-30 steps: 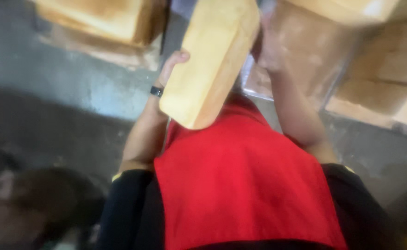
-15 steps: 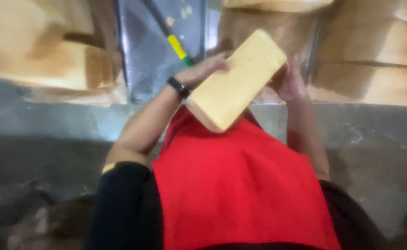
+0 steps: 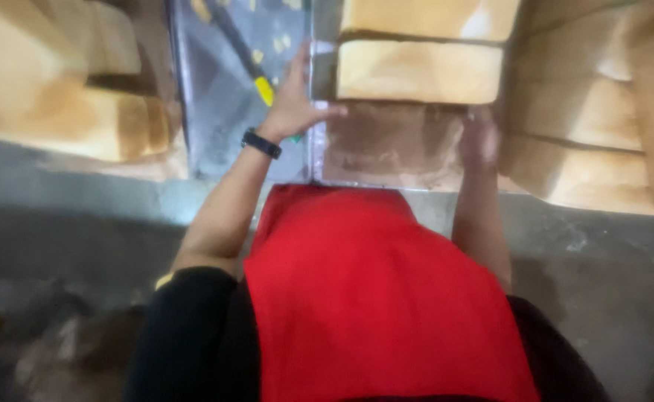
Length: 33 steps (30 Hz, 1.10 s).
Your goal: The person uses a knife to make several shallow diagonal cuts across the top of loaves of baked bread.
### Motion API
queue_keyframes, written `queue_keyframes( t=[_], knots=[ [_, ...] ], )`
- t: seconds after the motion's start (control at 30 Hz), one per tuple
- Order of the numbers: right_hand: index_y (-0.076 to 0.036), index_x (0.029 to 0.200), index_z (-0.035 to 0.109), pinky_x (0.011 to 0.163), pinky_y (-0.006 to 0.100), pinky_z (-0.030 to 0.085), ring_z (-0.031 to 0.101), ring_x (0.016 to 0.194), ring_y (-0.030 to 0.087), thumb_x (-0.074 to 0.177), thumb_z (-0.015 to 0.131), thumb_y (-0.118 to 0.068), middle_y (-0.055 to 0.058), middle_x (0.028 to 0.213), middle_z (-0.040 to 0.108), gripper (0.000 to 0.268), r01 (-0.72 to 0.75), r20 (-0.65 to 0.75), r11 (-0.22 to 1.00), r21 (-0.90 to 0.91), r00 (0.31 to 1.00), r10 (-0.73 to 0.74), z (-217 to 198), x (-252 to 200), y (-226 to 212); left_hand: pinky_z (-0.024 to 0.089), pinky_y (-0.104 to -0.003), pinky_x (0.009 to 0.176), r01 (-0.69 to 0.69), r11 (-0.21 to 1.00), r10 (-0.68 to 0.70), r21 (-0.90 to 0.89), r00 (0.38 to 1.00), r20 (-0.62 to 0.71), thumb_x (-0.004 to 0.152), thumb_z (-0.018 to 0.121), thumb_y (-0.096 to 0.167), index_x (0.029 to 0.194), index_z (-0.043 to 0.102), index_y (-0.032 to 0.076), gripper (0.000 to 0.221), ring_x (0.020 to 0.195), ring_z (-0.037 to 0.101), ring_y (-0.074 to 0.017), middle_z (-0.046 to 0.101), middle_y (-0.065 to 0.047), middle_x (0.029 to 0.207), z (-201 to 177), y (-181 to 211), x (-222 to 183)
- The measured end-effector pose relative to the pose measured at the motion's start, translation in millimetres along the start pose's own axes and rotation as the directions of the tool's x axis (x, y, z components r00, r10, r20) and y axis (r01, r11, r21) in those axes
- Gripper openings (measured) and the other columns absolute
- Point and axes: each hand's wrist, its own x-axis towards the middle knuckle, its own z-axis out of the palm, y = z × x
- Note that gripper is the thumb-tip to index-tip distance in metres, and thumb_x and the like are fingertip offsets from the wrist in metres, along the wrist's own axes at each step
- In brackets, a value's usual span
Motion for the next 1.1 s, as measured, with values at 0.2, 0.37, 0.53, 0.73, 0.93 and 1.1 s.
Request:
queue_keyframes(
  t=[0.2, 0.37, 0.53, 0.73, 0.93, 1.1],
  knots=[
    [0.000, 0.133, 0.057, 0.114, 0.046, 0.044, 0.057, 0.129, 0.026, 0.099, 0.060, -0.017, 0.010, 0.139, 0.059, 0.039, 0.011, 0.071, 0.915, 0.402, 0.997, -0.043, -2, 7, 2, 0.048, -0.042, 0.115, 0.004, 0.961, 0.007, -0.278, 0.999, 0.039, 0.094, 0.080, 0.015, 0.161, 0.031, 0.007, 0.083, 0.146, 0.045, -0.0284, 0.042, -0.016, 0.158, 65, -57, -16],
    [0.000, 0.145, 0.049, 0.123, 0.051, 0.037, 0.051, 0.136, 0.029, 0.104, 0.062, -0.014, 0.013, 0.145, 0.056, 0.046, -0.033, 0.253, 0.760, 0.650, 0.952, -0.174, 7, -1, -20, 0.050, -0.036, 0.117, 0.067, 0.902, -0.122, -0.426, 0.987, -0.104, 0.104, 0.062, 0.004, 0.159, 0.040, 0.008, 0.059, 0.143, 0.056, -0.0254, 0.056, -0.014, 0.152, 85, -59, -4],
    [-0.009, 0.149, 0.040, 0.114, 0.044, 0.042, 0.054, 0.131, 0.022, 0.097, 0.066, -0.010, 0.004, 0.144, 0.056, 0.059, 0.008, 0.055, 0.901, 0.433, 0.998, -0.035, 23, -28, -48, 0.042, -0.037, 0.124, -0.055, 0.846, -0.071, -0.530, 0.974, -0.214, 0.109, 0.060, 0.001, 0.159, 0.035, 0.006, 0.056, 0.150, 0.045, -0.0264, 0.047, -0.014, 0.160, 90, -52, 6],
    [-0.005, 0.147, 0.050, 0.107, 0.041, 0.048, 0.057, 0.123, 0.021, 0.100, 0.068, -0.013, 0.005, 0.137, 0.060, 0.050, 0.049, 0.013, 0.937, 0.347, 0.998, -0.057, 26, -26, -40, 0.044, -0.037, 0.120, -0.005, 0.846, -0.111, -0.533, 0.976, -0.187, 0.106, 0.063, 0.006, 0.158, 0.040, 0.007, 0.056, 0.146, 0.050, -0.0248, 0.053, -0.014, 0.156, 83, -55, -1],
    [-0.011, 0.144, 0.061, 0.095, 0.041, 0.051, 0.060, 0.111, 0.022, 0.110, 0.065, -0.015, 0.004, 0.131, 0.065, 0.034, 0.311, 0.168, 0.859, -0.407, 0.950, -0.264, 3, -11, -20, 0.048, -0.036, 0.119, 0.012, 0.864, -0.118, -0.504, 0.977, -0.179, 0.105, 0.068, 0.014, 0.158, 0.043, 0.010, 0.059, 0.145, 0.053, -0.0239, 0.054, -0.010, 0.157, 84, -64, 9],
    [-0.002, 0.134, 0.058, 0.087, 0.042, 0.057, 0.061, 0.101, 0.024, 0.090, 0.074, -0.002, 0.010, 0.118, 0.063, 0.047, 0.781, -0.311, 0.616, -0.105, 0.562, -0.766, 51, -61, -53, 0.051, -0.037, 0.112, -0.051, 0.823, -0.052, -0.565, 0.985, -0.165, 0.098, 0.075, 0.016, 0.158, 0.033, 0.010, 0.074, 0.144, 0.047, -0.0238, 0.043, -0.012, 0.158, 47, -51, -40]
  ],
)
